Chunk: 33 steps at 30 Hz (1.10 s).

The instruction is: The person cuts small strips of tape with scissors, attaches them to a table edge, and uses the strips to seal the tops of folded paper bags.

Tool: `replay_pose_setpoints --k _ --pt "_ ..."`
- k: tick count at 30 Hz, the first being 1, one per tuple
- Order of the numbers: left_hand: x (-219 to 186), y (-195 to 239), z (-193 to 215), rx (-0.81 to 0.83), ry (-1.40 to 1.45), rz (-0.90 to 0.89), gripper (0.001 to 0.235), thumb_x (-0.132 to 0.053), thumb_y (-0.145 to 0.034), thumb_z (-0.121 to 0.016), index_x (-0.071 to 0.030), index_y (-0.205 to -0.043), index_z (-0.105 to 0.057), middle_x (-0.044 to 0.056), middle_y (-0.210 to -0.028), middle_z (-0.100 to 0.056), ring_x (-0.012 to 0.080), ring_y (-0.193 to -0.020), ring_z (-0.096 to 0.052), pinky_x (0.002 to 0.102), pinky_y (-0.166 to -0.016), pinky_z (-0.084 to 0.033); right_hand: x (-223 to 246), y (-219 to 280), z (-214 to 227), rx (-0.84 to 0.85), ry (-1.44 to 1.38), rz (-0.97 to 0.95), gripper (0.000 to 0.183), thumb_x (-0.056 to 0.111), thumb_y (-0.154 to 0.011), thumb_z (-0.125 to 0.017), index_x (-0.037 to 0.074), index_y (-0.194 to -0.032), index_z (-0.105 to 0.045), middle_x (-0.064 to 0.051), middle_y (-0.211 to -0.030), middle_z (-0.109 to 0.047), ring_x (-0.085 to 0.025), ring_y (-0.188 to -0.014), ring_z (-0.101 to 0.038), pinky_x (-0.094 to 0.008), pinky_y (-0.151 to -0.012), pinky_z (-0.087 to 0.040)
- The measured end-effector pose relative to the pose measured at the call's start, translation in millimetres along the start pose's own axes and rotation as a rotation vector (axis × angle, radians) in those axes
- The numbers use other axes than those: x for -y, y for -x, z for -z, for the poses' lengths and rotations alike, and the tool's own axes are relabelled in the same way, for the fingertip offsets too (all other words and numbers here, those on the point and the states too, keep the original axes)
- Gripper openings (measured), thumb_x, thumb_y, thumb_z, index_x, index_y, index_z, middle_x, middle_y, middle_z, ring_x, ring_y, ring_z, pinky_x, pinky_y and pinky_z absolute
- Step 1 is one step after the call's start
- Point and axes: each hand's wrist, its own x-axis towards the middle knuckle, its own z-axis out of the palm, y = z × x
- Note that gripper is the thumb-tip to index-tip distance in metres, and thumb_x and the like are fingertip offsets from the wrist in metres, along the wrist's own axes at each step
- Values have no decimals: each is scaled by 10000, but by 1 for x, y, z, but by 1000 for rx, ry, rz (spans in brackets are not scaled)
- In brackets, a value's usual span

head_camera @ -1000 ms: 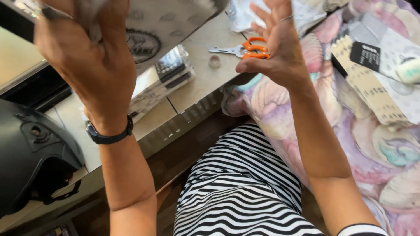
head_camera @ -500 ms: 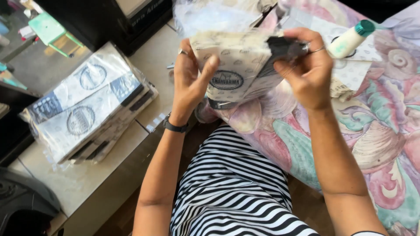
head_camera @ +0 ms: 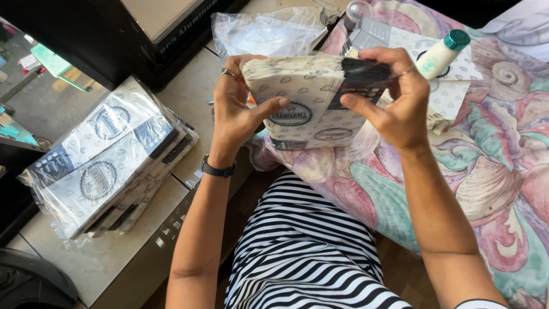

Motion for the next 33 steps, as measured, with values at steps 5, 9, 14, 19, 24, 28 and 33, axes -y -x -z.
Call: replay_pose_setpoints --k 5,9,14,19,24,28,33 --pt "-11 -9 -14 18 -216 -18 692 -353 -797 -890 -76 -1248 -445 69 -1194 -474 163 -1051 -537 265 -819 -572 16 -5 5 -34 69 188 815 144 -944 -835 57 -1568 -317 -213 -1504 -441 -387 -1399 -537 -516 -1212 -532" --pt "-4 -4 -39 -98 -335 -45 933 -443 -775 -884 -84 -1450 -349 118 -1441 -445 257 -1354 -487 397 -1215 -457 18 -5 -23 -1 49 31 625 248 -1003 -753 -4 -1406 -347 -259 -1242 -573 -363 -1077 -690 -391 -885 -654" --pt "-4 -2 -36 -97 -94 -48 909 -351 -840 -901 -189 -1493 -290 128 -1372 -477 260 -1247 -590 408 -1094 -610 12 -2 -14 -6 -9 11 719 235 -996 -765 24 -1512 -311 -226 -1402 -482 -386 -1222 -639 -448 -1048 -640" --pt "-7 -4 -33 -82 -184 -70 887 -422 -905 -854 -196 -1553 -292 35 -1610 -325 233 -1356 -516 422 -1229 -526 24 -16 -2 -43 314 242 703 284 -971 -840 -44 -1463 -460 -234 -1394 -491 -373 -1330 -517 -481 -1156 -493" --pt "-16 -1 -37 -72 -46 15 947 -383 -842 -882 -183 -1541 -274 121 -1312 -501 205 -1193 -584 334 -932 -646 38 -35 -11 81 585 520 489 353 -1118 -592 -92 -1268 -725 -216 -1243 -695 -358 -1140 -602 -518 -1149 -279" --pt "-17 5 -36 -72 -104 21 929 -366 -842 -881 -183 -1533 -289 115 -1314 -486 192 -1155 -569 308 -911 -612 42 -54 -22 152 637 571 180 111 -1143 -653 -46 -1175 -734 -159 -1127 -684 -335 -1028 -534 -452 -866 -381" --pt "-19 10 -34 -78 -59 16 918 -280 -852 -882 -160 -1541 -288 90 -1272 -546 145 -1052 -576 260 -847 -543 36 -69 -26 292 626 517 118 -12 -1033 -801 -28 -1024 -685 -131 -1010 -571 -322 -919 -524 -445 -864 -421"
